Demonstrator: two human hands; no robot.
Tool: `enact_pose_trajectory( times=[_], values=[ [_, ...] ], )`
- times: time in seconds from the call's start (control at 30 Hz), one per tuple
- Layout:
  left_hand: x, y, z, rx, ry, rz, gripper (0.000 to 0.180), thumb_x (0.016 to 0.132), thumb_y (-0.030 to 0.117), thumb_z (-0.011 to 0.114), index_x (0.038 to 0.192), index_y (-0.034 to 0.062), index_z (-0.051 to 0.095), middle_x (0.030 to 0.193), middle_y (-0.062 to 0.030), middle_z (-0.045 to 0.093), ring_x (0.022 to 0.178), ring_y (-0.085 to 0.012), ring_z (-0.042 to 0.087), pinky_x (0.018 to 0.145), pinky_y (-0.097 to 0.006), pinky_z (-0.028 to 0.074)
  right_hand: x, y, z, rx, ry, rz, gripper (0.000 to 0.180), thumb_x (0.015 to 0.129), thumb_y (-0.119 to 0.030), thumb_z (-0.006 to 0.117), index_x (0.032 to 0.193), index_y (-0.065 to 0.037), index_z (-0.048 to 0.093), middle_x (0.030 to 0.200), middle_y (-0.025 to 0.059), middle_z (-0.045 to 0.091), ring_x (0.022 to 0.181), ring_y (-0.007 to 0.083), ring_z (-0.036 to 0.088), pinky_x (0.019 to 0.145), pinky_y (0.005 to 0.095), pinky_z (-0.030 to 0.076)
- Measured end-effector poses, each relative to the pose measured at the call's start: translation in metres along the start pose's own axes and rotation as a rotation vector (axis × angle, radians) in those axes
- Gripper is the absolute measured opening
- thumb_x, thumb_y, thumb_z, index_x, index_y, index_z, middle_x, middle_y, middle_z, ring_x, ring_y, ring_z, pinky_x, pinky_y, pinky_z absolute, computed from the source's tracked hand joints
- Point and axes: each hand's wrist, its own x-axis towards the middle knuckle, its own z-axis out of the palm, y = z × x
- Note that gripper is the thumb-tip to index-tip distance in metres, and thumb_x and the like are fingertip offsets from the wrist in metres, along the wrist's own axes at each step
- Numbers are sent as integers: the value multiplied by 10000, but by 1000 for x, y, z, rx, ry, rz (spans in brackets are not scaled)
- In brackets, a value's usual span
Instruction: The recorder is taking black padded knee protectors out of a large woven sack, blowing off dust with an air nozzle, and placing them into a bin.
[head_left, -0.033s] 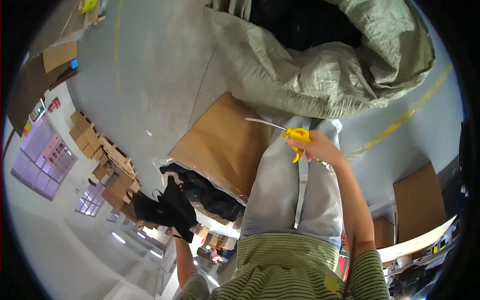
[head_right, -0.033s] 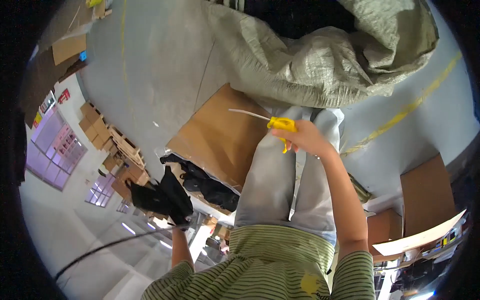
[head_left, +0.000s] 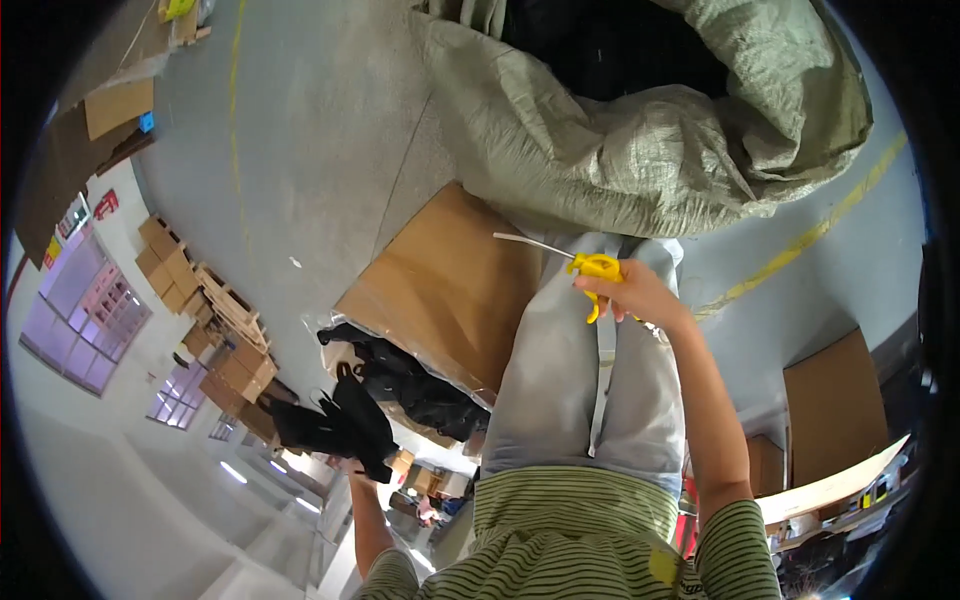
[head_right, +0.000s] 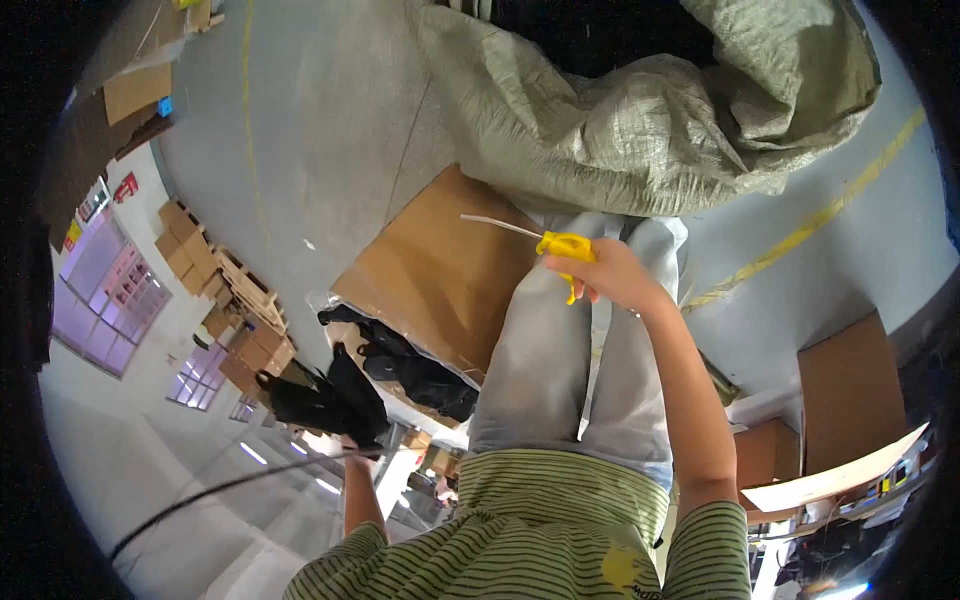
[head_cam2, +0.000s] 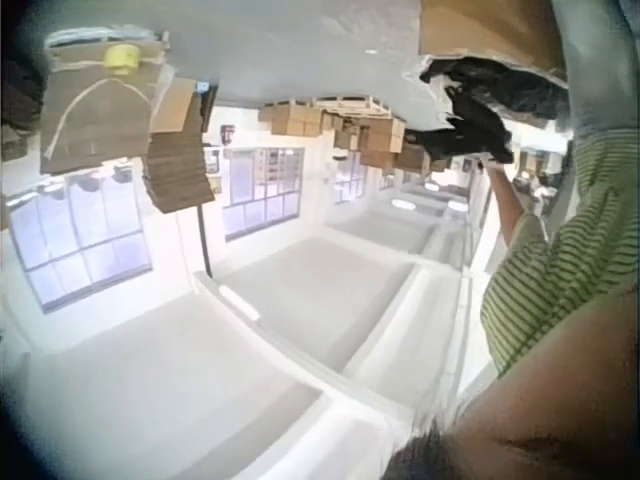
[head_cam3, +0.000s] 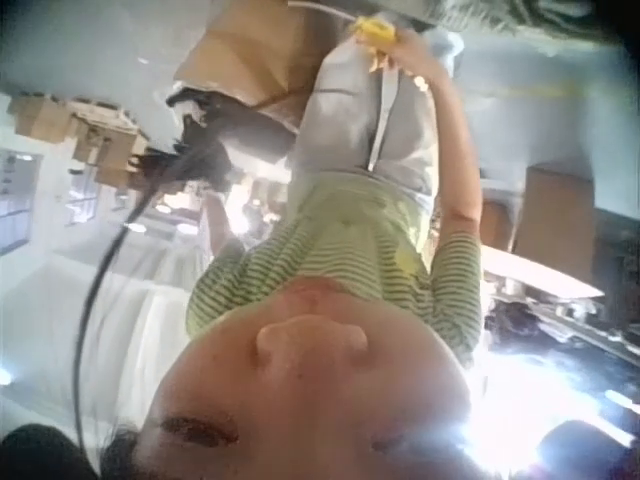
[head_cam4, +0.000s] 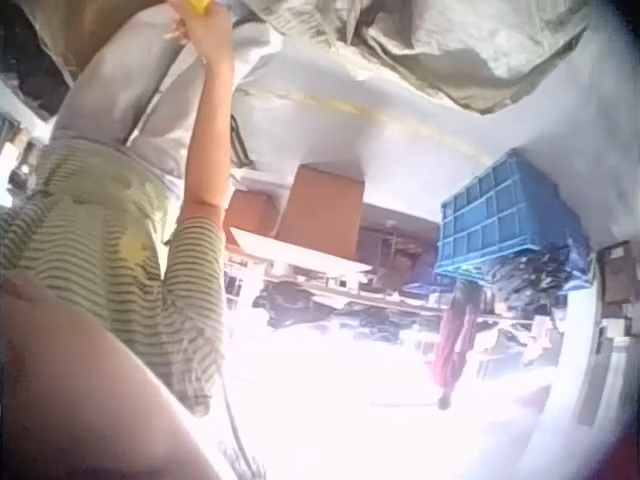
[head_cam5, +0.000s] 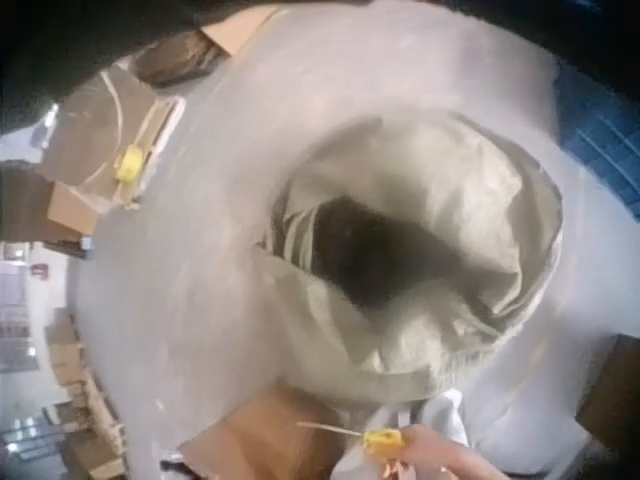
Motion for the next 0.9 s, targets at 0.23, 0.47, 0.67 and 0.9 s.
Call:
enact_pose_trajectory(
  times=[0.23,0.47,0.67,0.9],
  values=[
    [33,7,63,1042,700,836,308,794,98,627,1065,21,502,942,-85,565,881,-209,552,782,-319,440,13,5,-9,-118,115,36,415,786,-426,670,673,-36,587,583,28,589,454,86,513,430,220,390],
    [48,98,541,286,-807,739,190,884,92,567,1051,7,533,1012,-71,604,974,-147,569,885,-265,430,17,36,-35,-14,254,174,436,756,-439,677,724,-8,615,582,47,593,451,98,525,451,243,428],
    [126,149,804,604,-215,927,1044,610,522,765,1310,-34,226,1281,-265,395,1219,-353,375,994,-425,346,28,50,-41,190,372,174,410,768,-398,694,867,-1,663,607,34,600,499,81,533,475,232,426],
    [194,146,828,688,-578,896,772,713,318,768,1270,-76,407,1266,-171,502,1155,-274,491,951,-343,418,47,70,-42,411,461,192,382,777,-349,700,933,-2,662,636,25,601,581,77,557,533,230,445]
  ],
)
